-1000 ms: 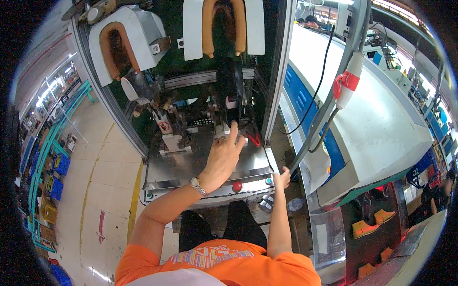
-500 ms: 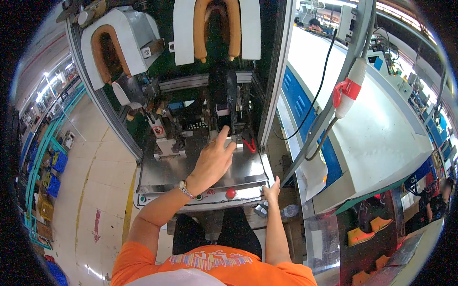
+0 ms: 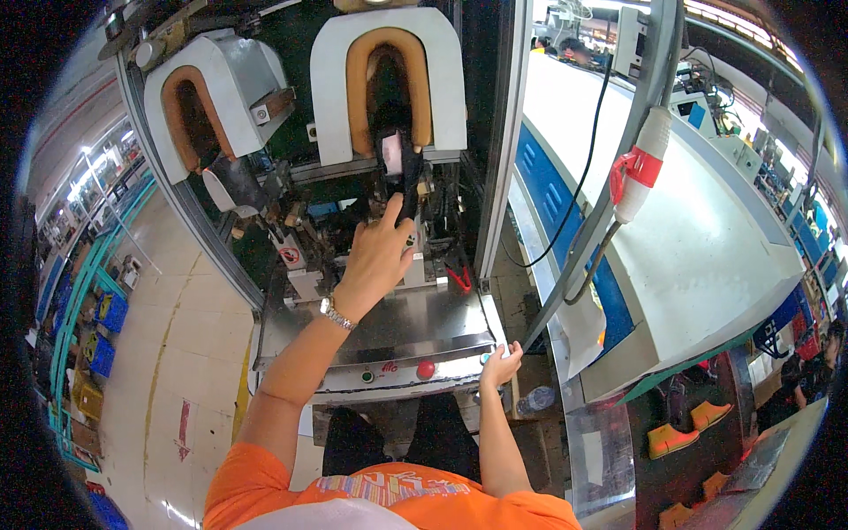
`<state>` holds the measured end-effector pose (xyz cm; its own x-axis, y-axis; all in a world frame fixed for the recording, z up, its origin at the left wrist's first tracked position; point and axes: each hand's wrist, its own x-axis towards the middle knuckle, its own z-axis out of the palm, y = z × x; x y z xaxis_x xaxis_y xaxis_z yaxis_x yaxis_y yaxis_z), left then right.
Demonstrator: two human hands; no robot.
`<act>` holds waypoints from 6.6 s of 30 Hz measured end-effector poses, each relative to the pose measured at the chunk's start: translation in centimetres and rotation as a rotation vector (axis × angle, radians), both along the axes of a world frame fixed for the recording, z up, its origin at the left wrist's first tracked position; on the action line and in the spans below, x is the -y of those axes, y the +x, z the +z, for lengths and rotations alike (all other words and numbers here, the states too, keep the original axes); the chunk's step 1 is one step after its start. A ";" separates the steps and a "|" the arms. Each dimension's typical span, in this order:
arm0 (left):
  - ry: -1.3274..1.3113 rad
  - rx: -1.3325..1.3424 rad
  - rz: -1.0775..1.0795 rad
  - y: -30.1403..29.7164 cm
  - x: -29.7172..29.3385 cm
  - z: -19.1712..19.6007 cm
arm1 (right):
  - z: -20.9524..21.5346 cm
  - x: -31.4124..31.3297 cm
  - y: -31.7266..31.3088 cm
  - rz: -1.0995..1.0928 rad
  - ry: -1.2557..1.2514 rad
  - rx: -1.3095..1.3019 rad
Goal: The person places black shoe uppers into a molding machine, presses a button to activate the machine, and then removes the processed shoes. The person repeats this cycle multiple times, handling the shoes one at a time and placing them on a nearby surface after processing.
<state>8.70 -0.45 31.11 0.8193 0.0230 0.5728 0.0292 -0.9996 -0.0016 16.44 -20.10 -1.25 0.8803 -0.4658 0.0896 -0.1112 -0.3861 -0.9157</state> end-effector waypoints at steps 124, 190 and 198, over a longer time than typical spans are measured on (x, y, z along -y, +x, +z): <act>-1.082 -0.380 -0.490 -8.8 8.3 -20.1 | 16.6 46.6 -15.0 -0.222 -0.893 -0.193; -1.636 0.456 -0.551 -15.3 -26.3 3.5 | 35.7 -32.6 -7.0 1.609 1.006 0.025; -1.694 0.611 -0.482 -10.9 -27.8 4.0 | 36.7 -35.8 -5.9 1.478 1.013 0.038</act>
